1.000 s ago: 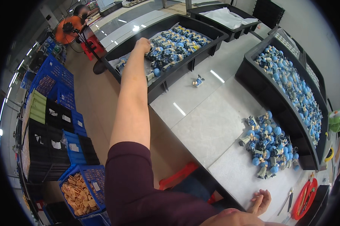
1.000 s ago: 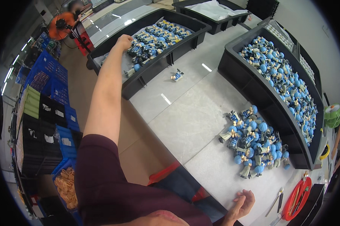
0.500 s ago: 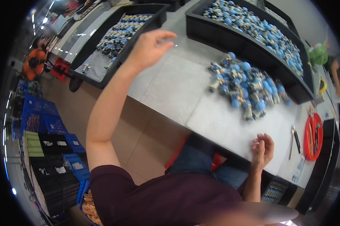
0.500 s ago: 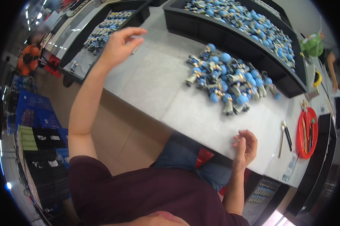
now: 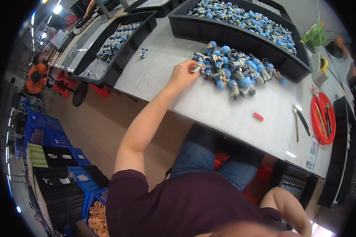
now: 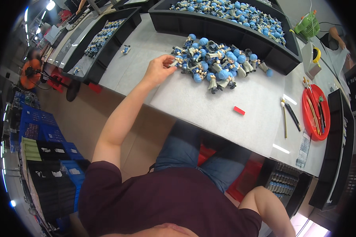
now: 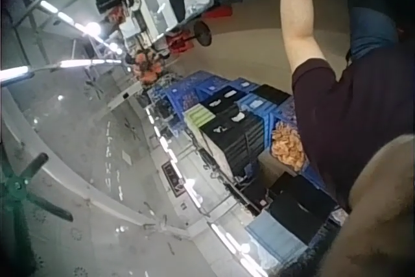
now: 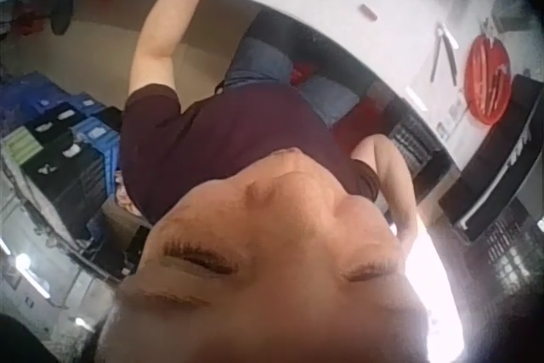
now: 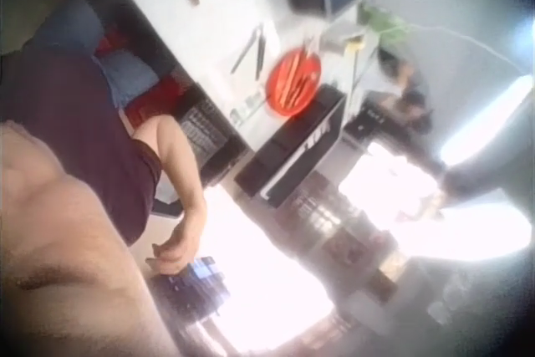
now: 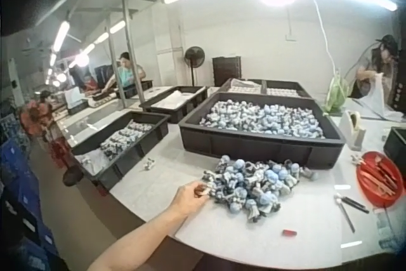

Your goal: The person assembles toy figures by hand on a workbench, joining plastic components from a bin and a tray to form the figures.

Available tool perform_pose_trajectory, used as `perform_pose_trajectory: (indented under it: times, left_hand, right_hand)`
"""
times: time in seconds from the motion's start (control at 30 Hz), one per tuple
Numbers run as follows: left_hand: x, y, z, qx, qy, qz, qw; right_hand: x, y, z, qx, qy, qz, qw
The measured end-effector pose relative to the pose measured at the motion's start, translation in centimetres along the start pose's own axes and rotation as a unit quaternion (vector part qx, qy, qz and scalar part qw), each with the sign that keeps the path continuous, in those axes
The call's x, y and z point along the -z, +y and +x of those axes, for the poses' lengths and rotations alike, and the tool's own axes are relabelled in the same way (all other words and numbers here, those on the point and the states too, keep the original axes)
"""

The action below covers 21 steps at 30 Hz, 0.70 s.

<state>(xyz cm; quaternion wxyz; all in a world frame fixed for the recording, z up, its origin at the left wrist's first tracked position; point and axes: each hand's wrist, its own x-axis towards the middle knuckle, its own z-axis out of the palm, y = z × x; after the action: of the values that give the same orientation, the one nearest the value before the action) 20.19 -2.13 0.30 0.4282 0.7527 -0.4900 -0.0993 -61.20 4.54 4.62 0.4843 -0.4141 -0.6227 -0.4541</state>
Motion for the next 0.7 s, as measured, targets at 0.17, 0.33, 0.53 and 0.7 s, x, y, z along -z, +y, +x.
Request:
perform_pose_trajectory:
  times: [0.17, 0.33, 0.53, 0.7]
  left_hand:
    - [1.8, -4.0, -2.7, 0.141, 0.028, -0.118, 0.982]
    - [1.3, 1.9, -4.8, 0.162, 0.024, -0.382, 0.909]
    - [-4.3, 6.5, -7.2, 0.146, -0.161, -0.597, 0.772]
    - [-6.5, 7.5, -8.2, 0.09, -0.212, -0.539, 0.81]
  right_hand:
    - [9.5, 29.4, 3.5, -0.031, -0.405, -0.234, 0.883]
    - [8.4, 32.8, 4.5, 0.13, -0.444, 0.016, 0.886]
    - [9.0, 38.1, 6.7, 0.251, -0.5, 0.234, 0.795]
    - [8.7, 29.1, 2.5, -0.091, -0.323, -0.28, 0.9]
